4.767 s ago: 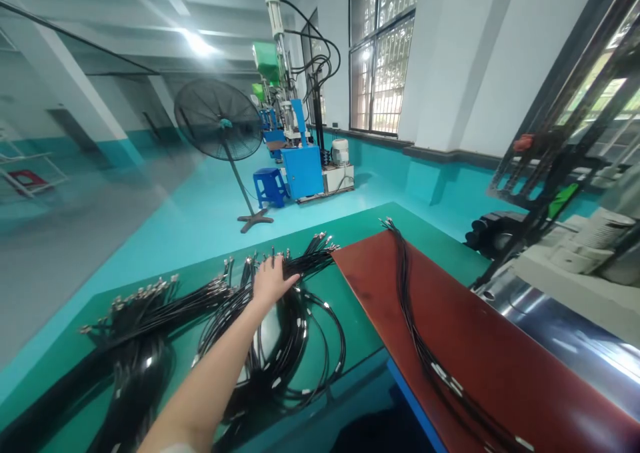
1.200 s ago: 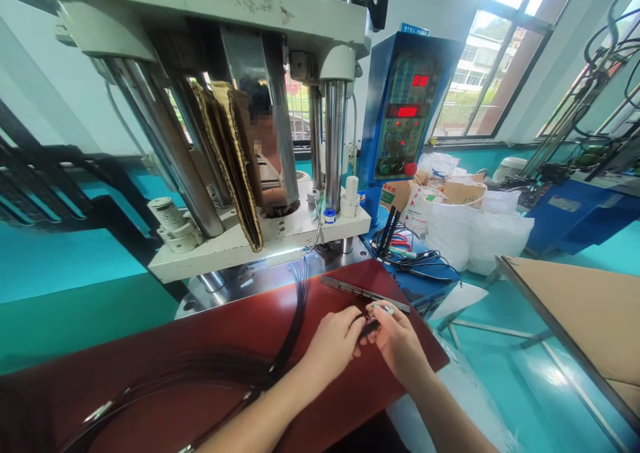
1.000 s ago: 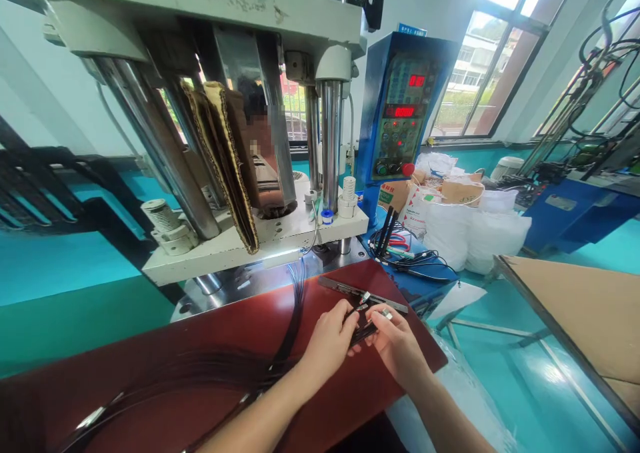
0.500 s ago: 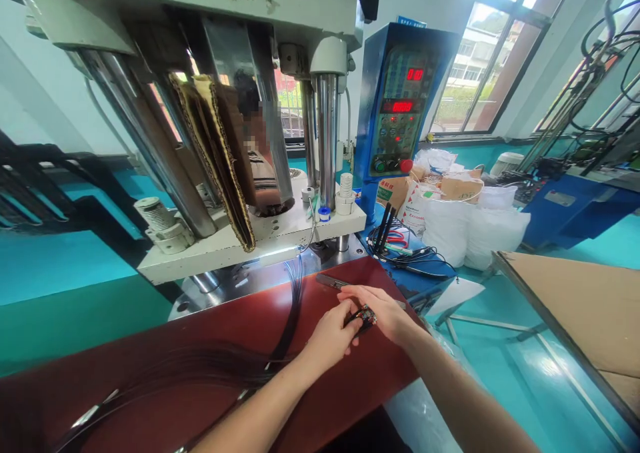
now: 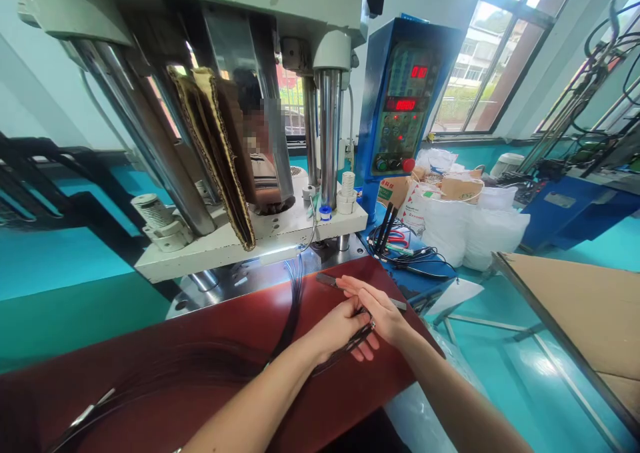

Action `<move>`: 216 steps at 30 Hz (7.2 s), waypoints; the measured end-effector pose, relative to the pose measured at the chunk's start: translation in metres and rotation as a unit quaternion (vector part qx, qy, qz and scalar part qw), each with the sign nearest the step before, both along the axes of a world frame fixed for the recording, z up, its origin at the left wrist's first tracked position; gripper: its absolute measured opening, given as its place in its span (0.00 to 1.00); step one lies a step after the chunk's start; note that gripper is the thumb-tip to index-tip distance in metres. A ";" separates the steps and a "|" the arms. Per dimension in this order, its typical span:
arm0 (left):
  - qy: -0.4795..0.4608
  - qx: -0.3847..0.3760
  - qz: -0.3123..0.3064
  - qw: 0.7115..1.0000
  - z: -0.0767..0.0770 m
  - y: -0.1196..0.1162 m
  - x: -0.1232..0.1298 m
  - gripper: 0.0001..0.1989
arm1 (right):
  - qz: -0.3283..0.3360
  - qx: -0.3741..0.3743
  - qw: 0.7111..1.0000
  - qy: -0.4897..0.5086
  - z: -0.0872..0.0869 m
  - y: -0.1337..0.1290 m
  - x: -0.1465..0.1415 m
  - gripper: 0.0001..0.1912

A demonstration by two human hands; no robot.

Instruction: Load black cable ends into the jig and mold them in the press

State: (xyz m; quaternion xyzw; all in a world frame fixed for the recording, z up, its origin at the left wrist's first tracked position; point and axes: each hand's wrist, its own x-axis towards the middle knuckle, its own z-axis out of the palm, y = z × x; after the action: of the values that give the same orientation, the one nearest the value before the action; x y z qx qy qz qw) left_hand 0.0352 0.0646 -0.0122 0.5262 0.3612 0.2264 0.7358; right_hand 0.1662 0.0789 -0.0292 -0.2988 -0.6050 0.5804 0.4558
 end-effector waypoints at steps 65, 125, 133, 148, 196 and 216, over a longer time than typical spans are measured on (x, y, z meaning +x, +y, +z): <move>0.037 0.055 0.101 0.993 0.004 0.003 -0.007 0.13 | -0.252 -0.112 0.961 0.015 -0.039 -0.058 0.008 0.17; 0.107 0.003 0.120 0.987 -0.002 0.011 -0.006 0.13 | -0.199 -0.107 0.974 -0.017 -0.027 -0.057 0.005 0.32; 0.087 0.056 0.173 0.979 -0.009 0.008 -0.003 0.12 | -0.205 -0.088 0.972 -0.072 -0.029 -0.056 0.001 0.32; -0.047 -0.027 0.113 0.992 0.007 0.021 -0.034 0.18 | -0.192 -0.099 0.976 0.003 -0.036 -0.057 0.011 0.26; 0.132 0.210 0.169 0.954 -0.005 0.014 -0.012 0.15 | -0.177 -0.104 0.979 -0.014 -0.026 -0.056 0.005 0.29; 0.137 0.203 0.209 0.947 -0.011 0.028 -0.008 0.16 | -0.169 -0.114 0.979 -0.002 -0.030 -0.057 0.011 0.28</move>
State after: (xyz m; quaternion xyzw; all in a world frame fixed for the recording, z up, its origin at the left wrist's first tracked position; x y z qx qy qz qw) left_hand 0.0270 0.0923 -0.0228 0.6033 0.5064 0.3691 0.4934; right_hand 0.1774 0.0223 -0.0592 -0.4479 -0.4765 0.5600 0.5086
